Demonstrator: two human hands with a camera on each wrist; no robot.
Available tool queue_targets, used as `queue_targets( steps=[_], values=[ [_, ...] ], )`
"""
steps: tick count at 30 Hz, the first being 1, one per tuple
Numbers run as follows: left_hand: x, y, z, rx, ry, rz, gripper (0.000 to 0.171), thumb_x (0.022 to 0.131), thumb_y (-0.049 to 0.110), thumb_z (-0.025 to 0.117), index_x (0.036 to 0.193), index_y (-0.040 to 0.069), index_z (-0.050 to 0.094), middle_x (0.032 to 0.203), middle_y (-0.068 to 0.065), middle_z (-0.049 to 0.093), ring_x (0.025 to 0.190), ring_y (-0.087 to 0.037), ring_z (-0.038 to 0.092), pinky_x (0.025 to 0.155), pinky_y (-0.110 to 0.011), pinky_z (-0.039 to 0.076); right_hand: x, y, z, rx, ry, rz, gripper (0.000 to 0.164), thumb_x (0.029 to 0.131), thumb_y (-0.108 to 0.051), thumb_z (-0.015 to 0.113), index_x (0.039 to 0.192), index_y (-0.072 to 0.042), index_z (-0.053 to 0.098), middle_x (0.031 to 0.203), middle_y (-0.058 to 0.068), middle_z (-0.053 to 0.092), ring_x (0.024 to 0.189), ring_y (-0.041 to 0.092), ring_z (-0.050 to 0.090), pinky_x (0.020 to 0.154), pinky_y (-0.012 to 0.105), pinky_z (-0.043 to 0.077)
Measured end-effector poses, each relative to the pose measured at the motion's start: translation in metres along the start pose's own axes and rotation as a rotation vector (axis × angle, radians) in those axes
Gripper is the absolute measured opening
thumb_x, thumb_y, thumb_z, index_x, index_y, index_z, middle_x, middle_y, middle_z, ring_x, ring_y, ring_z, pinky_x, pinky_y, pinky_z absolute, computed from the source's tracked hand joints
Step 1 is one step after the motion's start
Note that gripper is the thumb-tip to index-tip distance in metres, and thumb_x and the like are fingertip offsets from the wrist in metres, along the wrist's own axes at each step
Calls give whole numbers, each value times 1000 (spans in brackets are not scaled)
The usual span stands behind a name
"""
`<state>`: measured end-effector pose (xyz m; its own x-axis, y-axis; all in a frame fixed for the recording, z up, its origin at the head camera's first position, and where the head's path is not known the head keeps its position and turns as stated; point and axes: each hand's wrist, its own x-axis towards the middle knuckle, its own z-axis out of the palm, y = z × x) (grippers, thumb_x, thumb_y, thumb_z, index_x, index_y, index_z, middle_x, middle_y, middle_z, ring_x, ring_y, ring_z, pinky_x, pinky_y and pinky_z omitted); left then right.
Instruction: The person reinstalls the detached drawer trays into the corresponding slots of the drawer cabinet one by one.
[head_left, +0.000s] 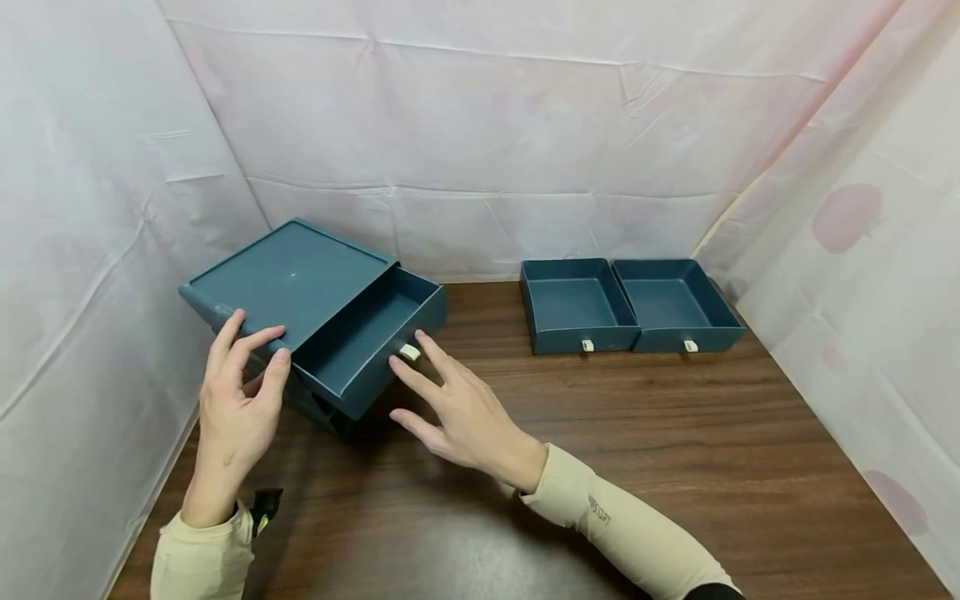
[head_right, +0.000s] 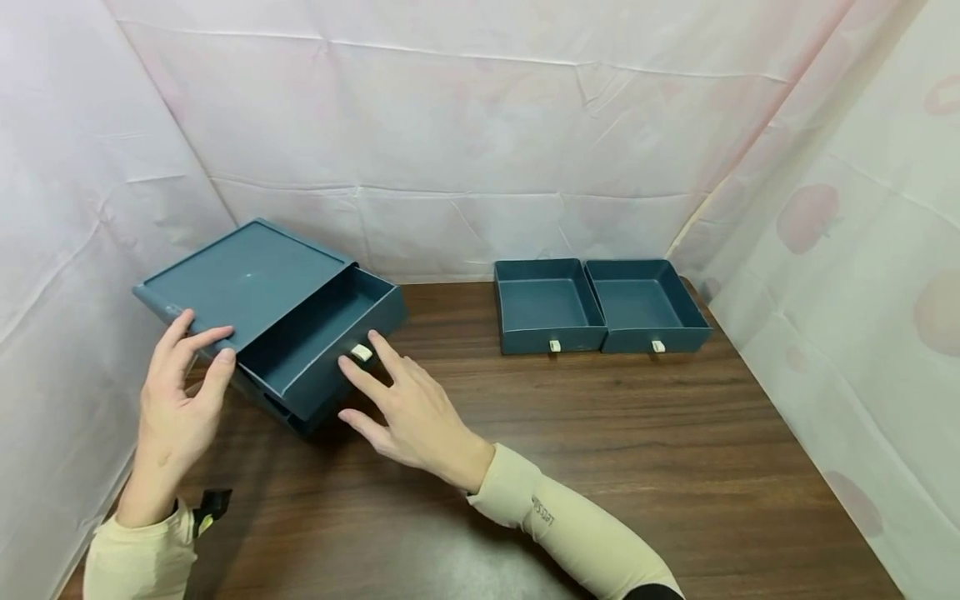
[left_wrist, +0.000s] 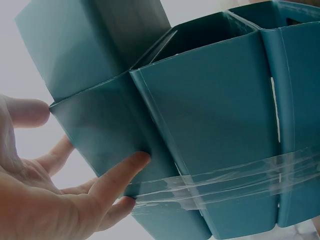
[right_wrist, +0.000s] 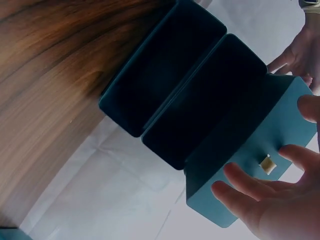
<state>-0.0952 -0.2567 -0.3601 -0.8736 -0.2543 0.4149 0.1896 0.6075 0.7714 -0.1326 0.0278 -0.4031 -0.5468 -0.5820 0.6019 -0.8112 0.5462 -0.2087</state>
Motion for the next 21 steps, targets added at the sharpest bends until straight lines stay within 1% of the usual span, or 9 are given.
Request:
queue_targets(
  steps=[2,9,13,19,21],
  values=[
    [0,0,0,-2,-1,3,36,107,24,65,142,19,69,174,12,30,161,-21,32,95,-3,44,4,-1,4,2,-20,9,66,104,-44,70,161,-20,49,172,20,32,144,33,58,119,46,49],
    [-1,-1,0,-8,-3,8,36,107,23,65,142,18,69,174,10,30,161,-22,31,94,-1,43,20,0,18,31,-77,36,67,105,-44,67,164,-21,45,175,19,27,143,33,59,120,56,46],
    [0,-1,0,-11,0,17,35,107,23,65,142,18,70,174,10,30,161,-23,31,92,1,42,29,1,27,23,-92,41,68,105,-45,66,165,-21,43,175,20,26,143,34,58,121,56,45],
    [0,-1,1,-4,5,26,36,107,24,65,142,18,69,175,9,29,161,-25,32,93,0,42,38,4,41,-3,-87,29,69,106,-46,65,165,-20,42,173,22,29,145,35,55,122,48,46],
    [0,0,1,0,7,25,36,107,23,65,142,18,69,175,8,29,161,-25,32,94,0,42,40,5,45,-10,-85,24,69,106,-47,65,165,-20,42,172,22,31,145,36,55,121,47,46]
  ],
)
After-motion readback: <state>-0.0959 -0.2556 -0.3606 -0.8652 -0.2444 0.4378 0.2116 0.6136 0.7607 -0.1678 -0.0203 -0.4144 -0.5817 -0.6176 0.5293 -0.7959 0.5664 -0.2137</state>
